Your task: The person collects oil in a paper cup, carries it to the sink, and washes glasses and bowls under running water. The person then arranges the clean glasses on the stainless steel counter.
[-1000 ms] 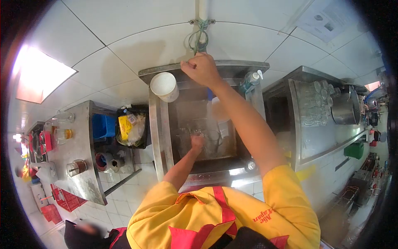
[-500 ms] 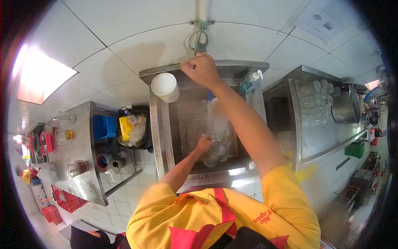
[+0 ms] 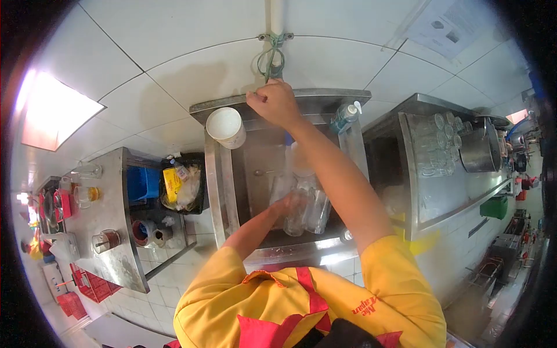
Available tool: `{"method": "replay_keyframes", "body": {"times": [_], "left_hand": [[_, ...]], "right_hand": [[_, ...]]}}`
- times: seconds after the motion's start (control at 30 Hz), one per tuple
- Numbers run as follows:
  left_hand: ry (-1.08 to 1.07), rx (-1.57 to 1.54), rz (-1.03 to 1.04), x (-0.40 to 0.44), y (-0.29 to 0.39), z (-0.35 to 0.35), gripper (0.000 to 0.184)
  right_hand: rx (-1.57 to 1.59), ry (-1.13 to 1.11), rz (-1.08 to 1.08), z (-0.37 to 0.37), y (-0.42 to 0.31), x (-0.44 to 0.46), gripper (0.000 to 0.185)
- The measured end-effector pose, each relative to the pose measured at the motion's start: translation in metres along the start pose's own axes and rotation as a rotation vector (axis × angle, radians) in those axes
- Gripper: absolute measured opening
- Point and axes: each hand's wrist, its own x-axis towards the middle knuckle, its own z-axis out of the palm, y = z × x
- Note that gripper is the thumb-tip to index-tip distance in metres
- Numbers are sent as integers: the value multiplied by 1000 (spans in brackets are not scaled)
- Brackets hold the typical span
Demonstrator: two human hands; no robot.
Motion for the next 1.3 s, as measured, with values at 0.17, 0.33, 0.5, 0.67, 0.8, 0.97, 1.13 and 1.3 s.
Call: {"method": "replay_keyframes", "body": {"times": [0.17, 0.33, 0.5, 0.67, 0.8, 0.97, 1.13, 1.3], "left_hand": [[-53, -127, -14, -16, 7, 7, 34], [-98, -264, 7, -20, 5, 15, 34], [-101, -468, 39, -38, 9, 29, 35], [145, -439, 70, -91, 62, 82, 33], [376, 44, 40, -110, 86, 98, 18], [395, -19, 108, -116, 71, 91, 18], [411, -42, 148, -106, 46, 75, 24], [538, 111, 88, -101, 47, 80, 30]], "right_hand": [[28, -34, 28, -2, -3, 0, 33], [-14, -29, 38, 0, -3, -1, 34], [-142, -135, 34, -8, -15, 4, 30], [-403, -153, -231, 4, -44, 5, 20], [-419, -488, -123, 66, -47, -5, 16], [-391, -1118, 127, 162, 13, -17, 25], [-441, -1257, 146, 195, 42, -15, 27], [-510, -1216, 132, 206, 51, -19, 30]]}}
